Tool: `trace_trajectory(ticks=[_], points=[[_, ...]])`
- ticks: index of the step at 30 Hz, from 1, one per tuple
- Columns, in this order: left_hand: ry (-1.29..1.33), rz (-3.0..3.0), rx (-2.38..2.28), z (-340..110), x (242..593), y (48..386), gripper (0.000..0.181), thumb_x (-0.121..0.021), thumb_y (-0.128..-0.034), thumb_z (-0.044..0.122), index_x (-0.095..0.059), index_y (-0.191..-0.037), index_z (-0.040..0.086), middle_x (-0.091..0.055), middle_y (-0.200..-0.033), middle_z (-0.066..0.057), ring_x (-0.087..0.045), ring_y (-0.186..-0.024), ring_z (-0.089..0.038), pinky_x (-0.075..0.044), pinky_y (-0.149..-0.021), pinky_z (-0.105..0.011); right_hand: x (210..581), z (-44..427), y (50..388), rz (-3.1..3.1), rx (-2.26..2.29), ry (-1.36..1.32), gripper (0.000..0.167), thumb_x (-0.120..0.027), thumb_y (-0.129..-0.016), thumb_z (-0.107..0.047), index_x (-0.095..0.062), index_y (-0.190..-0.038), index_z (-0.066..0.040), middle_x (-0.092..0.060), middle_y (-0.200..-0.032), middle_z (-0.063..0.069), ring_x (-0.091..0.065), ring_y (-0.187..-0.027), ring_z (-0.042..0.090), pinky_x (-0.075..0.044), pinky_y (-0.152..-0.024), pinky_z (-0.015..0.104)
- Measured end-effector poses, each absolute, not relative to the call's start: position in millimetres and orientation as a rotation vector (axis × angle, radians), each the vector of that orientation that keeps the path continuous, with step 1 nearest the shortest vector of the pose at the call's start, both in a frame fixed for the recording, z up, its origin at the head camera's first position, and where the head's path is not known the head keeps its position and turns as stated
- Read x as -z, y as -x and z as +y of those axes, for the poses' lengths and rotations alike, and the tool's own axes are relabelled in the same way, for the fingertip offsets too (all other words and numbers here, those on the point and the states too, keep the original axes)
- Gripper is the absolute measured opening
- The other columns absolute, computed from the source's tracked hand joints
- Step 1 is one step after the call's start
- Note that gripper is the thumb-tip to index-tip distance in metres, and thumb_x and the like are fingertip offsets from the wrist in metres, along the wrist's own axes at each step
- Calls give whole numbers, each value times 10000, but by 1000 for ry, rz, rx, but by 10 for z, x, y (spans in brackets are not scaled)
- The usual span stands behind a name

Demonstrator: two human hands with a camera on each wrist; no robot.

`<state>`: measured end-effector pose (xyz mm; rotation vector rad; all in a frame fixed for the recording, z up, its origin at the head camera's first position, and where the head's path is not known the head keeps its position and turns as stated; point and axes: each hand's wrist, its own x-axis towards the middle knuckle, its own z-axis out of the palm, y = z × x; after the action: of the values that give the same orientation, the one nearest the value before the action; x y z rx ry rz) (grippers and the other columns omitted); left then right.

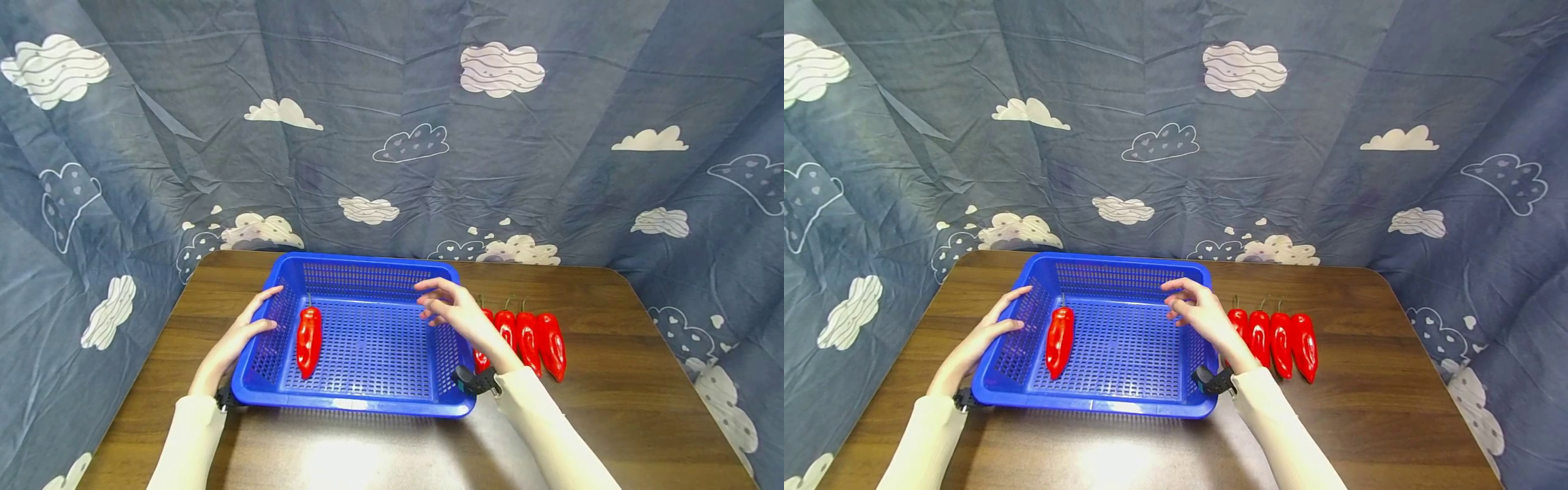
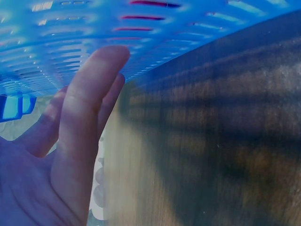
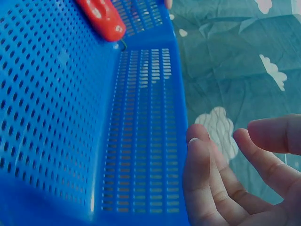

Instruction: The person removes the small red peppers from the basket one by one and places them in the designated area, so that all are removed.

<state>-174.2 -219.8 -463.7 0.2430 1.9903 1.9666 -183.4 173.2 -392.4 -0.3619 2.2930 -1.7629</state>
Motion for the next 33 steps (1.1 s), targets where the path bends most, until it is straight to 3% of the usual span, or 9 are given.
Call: trace_trajectory(ticks=[13, 25, 33], points=[[-260, 1988, -1975, -2202, 4666, 1756, 623, -446, -943, 56, -230, -1503, 221, -199, -1469, -249, -474, -1100, -393, -506, -787, -465, 4009, 1399, 1905, 2296, 1687, 467, 310, -526, -931, -12, -555, -1235, 37, -635, -1027, 195, -633, -870, 371, -525, -746, 499], [-265, 1961, -1992, -2188, 4656, 1757, 620, -444, -950, 61, -227, -1505, 231, -174, -1482, -251, -447, -1124, -428, -500, -796, -476, 4102, 1131, 1929, 2275, 1659, 464, 297, -535, -906, -1, -574, -1199, 34, -649, -900, 135, -625, -873, 417, -524, -737, 511], [-263, 1970, -1986, -2209, 4666, 1765, 621, -439, -944, 50, -228, -1502, 223, -178, -1477, -252, -441, -1130, -431, -506, -791, -465, 4206, 931, 1934, 2253, 1567, 458, 370, -515, -869, 6, -556, -1237, 14, -610, -988, 271, -636, -894, 412, -529, -733, 492]])
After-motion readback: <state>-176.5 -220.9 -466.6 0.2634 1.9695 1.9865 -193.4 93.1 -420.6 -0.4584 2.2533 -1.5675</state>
